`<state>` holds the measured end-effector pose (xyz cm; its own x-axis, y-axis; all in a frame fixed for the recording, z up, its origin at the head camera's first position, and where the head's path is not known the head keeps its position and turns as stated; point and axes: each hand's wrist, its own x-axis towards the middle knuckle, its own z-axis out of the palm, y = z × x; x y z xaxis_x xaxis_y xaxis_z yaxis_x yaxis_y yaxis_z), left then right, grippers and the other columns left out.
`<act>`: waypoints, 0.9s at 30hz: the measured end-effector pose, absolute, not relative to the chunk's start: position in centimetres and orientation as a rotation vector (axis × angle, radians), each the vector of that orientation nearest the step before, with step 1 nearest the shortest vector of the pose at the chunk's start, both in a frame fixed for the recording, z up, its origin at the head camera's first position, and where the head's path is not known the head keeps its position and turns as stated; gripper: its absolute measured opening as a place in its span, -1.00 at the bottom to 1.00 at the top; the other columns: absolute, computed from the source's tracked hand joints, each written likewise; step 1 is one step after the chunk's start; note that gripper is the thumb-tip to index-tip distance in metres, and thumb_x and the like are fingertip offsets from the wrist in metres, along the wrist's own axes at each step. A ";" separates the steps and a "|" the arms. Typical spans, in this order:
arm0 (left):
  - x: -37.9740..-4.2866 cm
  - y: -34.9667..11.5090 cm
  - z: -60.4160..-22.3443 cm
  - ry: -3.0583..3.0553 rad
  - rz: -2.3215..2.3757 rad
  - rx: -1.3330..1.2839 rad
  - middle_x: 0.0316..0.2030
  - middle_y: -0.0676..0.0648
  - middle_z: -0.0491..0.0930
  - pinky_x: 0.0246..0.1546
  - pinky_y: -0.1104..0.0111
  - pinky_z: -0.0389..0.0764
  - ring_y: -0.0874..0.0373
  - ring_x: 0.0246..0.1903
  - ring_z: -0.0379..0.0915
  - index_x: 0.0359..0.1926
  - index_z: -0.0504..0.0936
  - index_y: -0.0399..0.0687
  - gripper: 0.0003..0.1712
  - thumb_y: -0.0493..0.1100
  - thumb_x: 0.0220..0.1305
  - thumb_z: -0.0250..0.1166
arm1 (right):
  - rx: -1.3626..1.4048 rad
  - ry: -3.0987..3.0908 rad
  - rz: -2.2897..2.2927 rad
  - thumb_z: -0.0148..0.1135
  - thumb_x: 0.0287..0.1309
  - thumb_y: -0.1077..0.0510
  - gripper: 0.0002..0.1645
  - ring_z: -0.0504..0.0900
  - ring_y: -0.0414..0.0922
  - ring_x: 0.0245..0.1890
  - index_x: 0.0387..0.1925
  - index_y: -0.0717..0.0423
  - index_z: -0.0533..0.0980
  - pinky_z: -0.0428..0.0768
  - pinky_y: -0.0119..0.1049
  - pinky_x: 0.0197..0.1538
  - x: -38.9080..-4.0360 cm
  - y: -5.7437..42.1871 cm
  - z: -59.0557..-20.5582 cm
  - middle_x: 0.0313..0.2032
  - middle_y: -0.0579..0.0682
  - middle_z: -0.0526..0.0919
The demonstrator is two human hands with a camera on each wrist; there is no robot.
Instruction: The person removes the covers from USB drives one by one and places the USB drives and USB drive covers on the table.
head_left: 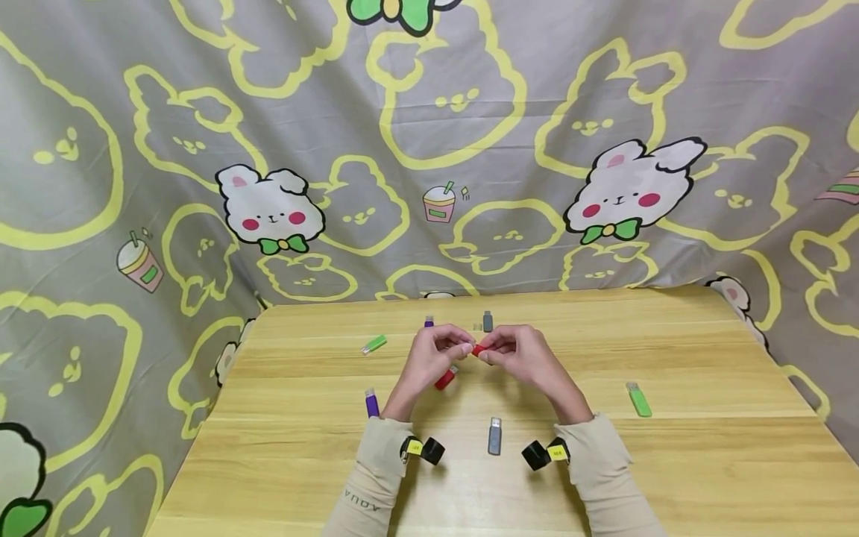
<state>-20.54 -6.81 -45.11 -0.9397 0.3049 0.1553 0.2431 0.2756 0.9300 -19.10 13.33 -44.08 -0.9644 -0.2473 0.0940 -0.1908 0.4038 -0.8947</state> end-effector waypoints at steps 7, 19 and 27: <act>-20.5 -6.7 -45.0 2.473 1.769 0.507 -0.35 -0.08 0.72 -0.35 0.42 0.60 0.14 -0.40 0.60 -0.23 0.77 -0.22 -0.95 -0.35 0.34 0.38 | -0.396 2.590 -1.615 0.49 0.18 0.26 -0.94 0.72 -0.14 -0.40 -0.30 0.17 0.73 0.68 -0.34 -0.27 -19.1 13.4 -43.8 -0.39 -0.03 0.76; -20.5 -6.4 -44.7 2.486 1.753 0.480 -0.34 -0.08 0.73 -0.36 0.44 0.58 0.20 -0.42 0.57 -0.23 0.77 -0.22 -0.95 -0.32 0.34 0.39 | -0.371 2.559 -1.636 0.49 0.17 0.27 -0.94 0.73 -0.11 -0.40 -0.30 0.16 0.73 0.67 -0.34 -0.29 -18.9 13.7 -43.7 -0.39 -0.03 0.77; -21.1 -8.4 -43.9 2.507 1.942 0.403 -0.36 -0.21 0.72 -0.39 0.49 0.58 0.12 -0.44 0.58 -0.25 0.76 -0.31 -0.92 -0.47 0.25 0.39 | -0.328 2.575 -1.608 0.49 0.16 0.31 -0.94 0.73 0.02 -0.38 -0.34 0.19 0.72 0.67 -0.34 -0.32 -18.9 15.0 -43.2 -0.41 -0.02 0.75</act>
<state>-21.13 -8.44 -43.93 -0.9667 0.1639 0.1964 0.2312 0.2308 0.9451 -18.91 14.98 -43.20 -0.9731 -0.2269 0.0391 -0.1347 0.4233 -0.8959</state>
